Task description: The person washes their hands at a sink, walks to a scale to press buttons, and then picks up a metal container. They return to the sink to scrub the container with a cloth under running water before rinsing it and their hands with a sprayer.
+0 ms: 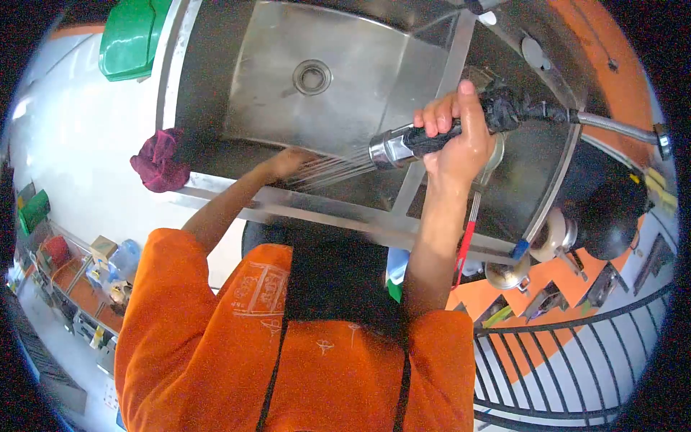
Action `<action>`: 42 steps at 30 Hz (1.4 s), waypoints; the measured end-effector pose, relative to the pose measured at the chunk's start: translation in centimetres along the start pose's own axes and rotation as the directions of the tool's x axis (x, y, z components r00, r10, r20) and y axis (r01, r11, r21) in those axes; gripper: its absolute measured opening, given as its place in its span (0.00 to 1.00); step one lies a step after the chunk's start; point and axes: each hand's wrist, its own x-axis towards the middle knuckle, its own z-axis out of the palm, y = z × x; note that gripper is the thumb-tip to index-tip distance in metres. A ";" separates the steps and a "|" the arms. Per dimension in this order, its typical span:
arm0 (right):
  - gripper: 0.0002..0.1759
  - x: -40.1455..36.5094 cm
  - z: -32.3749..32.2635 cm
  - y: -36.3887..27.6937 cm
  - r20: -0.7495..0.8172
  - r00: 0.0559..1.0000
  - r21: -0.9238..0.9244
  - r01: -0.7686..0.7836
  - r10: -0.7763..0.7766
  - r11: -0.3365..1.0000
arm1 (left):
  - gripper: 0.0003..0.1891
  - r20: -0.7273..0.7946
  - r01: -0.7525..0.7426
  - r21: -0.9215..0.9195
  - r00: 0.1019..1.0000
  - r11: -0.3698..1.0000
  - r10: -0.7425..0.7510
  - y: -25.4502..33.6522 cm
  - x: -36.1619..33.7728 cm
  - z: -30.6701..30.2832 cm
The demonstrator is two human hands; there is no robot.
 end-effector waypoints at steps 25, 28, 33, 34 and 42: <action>0.17 6.3 7.5 2.4 -0.204 0.924 0.237 0.367 -0.323 0.900 | 0.19 -0.692 -0.544 -0.429 0.711 0.721 0.125 8.2 4.1 -23.5; 0.12 7.1 8.2 2.5 -0.236 0.911 0.221 0.388 -0.337 0.895 | 0.18 -0.720 -0.552 -0.291 0.664 0.782 0.201 13.6 4.6 -23.0; 0.07 8.7 8.6 2.6 -0.217 0.884 0.136 0.448 -0.415 0.883 | 0.18 -0.702 -0.584 -0.069 0.604 0.809 0.376 22.2 5.6 -23.1; 0.07 8.8 8.7 2.5 -0.221 0.886 0.151 0.443 -0.407 0.884 | 0.18 -0.711 -0.618 -0.039 0.569 0.785 0.413 23.9 5.7 -22.3; 0.06 9.0 8.2 2.5 -0.205 0.899 0.192 0.425 -0.387 0.885 | 0.11 -0.596 -0.655 -0.039 0.622 0.754 0.509 24.9 14.1 -27.7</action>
